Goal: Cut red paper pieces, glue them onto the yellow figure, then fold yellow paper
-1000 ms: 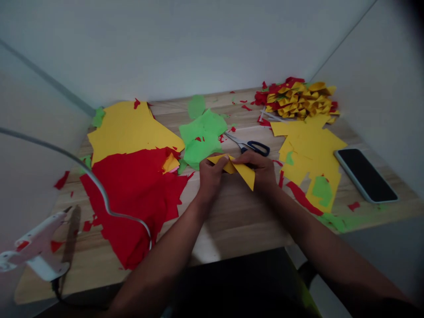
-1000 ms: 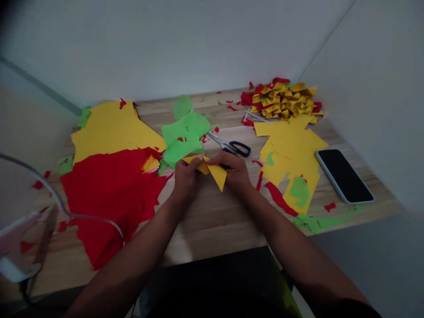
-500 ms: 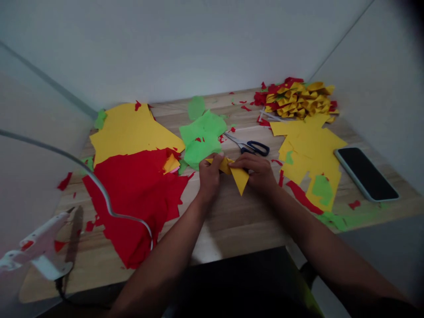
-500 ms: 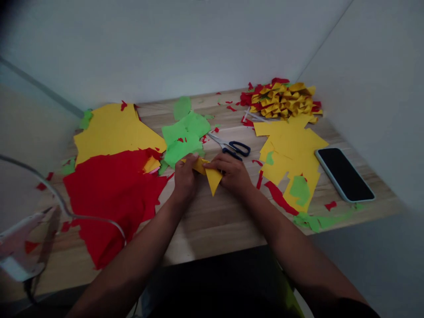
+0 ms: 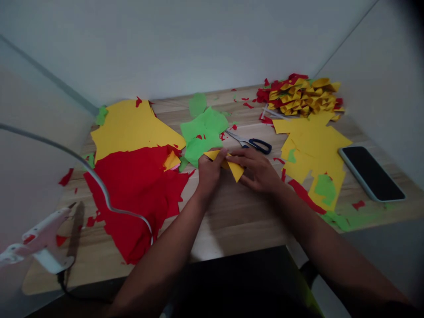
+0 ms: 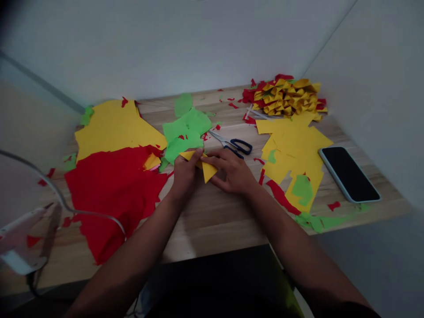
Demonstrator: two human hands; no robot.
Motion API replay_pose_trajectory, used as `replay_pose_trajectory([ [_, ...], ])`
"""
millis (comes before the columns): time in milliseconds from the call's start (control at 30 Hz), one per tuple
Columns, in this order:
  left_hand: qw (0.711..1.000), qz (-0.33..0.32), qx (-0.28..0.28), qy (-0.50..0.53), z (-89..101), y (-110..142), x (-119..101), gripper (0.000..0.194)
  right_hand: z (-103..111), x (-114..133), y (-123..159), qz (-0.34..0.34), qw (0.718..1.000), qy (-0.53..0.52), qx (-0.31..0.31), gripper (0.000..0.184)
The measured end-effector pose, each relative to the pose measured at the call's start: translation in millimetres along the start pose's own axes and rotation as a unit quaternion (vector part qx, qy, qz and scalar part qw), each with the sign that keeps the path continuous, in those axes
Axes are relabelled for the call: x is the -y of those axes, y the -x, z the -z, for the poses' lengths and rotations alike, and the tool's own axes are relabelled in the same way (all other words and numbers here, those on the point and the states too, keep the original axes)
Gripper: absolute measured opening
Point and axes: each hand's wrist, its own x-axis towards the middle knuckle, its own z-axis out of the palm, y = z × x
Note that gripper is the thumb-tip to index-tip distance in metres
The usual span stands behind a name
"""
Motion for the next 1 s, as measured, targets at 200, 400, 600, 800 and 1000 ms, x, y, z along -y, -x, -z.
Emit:
replay_pose_trajectory([
  [200,0.998,-0.027,-0.001,-0.061,2.2,-0.8,-3.0,0.025,-2.5,3.2,-3.9,-0.158,0.967,-0.136,-0.149,0.051],
  [400,0.992,-0.054,0.055,-0.096,-2.4,4.9,-6.9,0.02,-13.9,2.5,-9.9,-0.251,0.951,-0.131,-0.125,0.025],
  [600,0.995,-0.025,0.064,-0.069,-2.5,5.2,-4.8,0.021,-8.0,5.3,-14.3,-0.266,0.943,-0.177,-0.092,0.023],
  [800,0.996,0.007,0.071,-0.056,-2.4,4.3,-5.1,0.028,-8.9,8.1,-15.4,-0.279,0.941,-0.154,-0.117,0.023],
  [1000,0.994,0.011,0.106,-0.038,-2.3,7.4,-10.5,0.036,-10.2,5.5,-13.4,-0.287,0.935,-0.166,-0.129,0.022],
])
